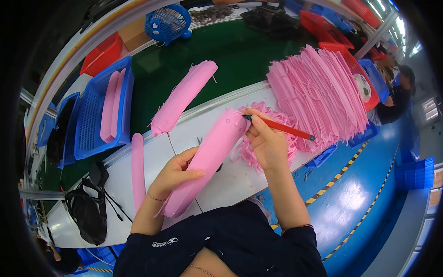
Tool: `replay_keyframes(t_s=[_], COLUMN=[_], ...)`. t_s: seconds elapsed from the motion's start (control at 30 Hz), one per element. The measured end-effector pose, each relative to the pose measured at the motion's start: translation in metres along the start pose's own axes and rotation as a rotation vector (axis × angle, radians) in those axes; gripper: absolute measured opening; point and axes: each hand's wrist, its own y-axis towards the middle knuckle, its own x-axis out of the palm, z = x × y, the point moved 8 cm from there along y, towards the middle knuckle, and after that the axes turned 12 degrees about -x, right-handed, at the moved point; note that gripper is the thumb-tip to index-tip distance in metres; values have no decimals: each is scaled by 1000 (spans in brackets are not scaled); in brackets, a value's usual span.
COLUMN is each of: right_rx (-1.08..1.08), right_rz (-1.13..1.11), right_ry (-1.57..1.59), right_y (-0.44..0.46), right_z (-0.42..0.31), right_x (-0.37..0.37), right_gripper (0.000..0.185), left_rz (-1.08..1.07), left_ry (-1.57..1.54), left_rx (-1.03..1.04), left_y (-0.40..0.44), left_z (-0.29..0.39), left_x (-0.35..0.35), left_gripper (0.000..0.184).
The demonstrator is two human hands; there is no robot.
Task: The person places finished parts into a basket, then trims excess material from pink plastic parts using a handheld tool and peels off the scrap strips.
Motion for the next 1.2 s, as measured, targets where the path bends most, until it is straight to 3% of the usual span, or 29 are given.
replay_keyframes(t_s=[0.13, 0.2, 0.3, 0.37, 0.43, 0.47, 0.53, 0.57, 0.67, 0.7, 0.73, 0.8, 0.83, 0.87, 0.9, 0.93, 1.0, 1.07, 1.2], right_rx=[-103, -135, -195, -223, -432, -431, -782, -784, -762, -478, -481, 16, 95, 95, 228, 365, 427, 490, 47], right_rz=[-44, -56, -71, -68, -156, -156, -344, -342, -236, -96, -96, -22, -65, -68, -92, -120, -205, -290, -165], right_ry=[-199, -325, -539, -630, -791, -791, -1159, -1158, -1114, -886, -887, -317, -301, -300, -345, -391, -543, -685, -1049], right_y=[-6, -9, -15, -16, -20, -21, -33, -32, -24, -14, -10, 1, 1, -2, -15, -30, -53, -73, -67], right_z=[-12, -15, -21, -24, -37, -38, -53, -53, -57, -52, -54, -20, -4, 7, 29, 48, 66, 75, 5], right_x=[16, 16, 19, 23, 37, 39, 66, 66, 53, 38, 36, 16, 7, 3, 0, -3, -7, -10, -35], right_gripper=[25, 23, 21, 20, 17, 17, 16, 16, 15, 16, 16, 19, 23, 23, 22, 22, 21, 20, 15], left_rz=[129, 318, 498, 572, 644, 692, 740, 775, 781, 766, 765, 664, 666, 677, 691, 706, 675, 627, 850], left_ry=[186, 598, 869, 869, 869, 890, 911, 926, 932, 917, 917, 788, 790, 794, 794, 793, 215, -40, 232], left_rx=[153, 313, 190, 224, 255, 321, 389, 431, 480, 481, 484, 568, 570, 697, 822, 819, 772, 758, 654], left_y=[3, 0, -4, -2, 0, -2, -4, -6, -11, -13, -14, -18, -19, -27, -36, -38, -48, -66, -88], left_z=[3, 17, 22, 17, 14, 16, 18, 20, 28, 31, 34, 42, 49, 63, 75, 79, 79, 92, 100], left_x=[-8, -4, 13, 17, 18, 19, 21, 22, 27, 28, 29, 32, 31, 33, 35, 31, -5, -35, -73], left_gripper=[67, 80, 84, 85, 86, 83, 79, 76, 69, 66, 66, 69, 69, 70, 71, 71, 71, 68, 66])
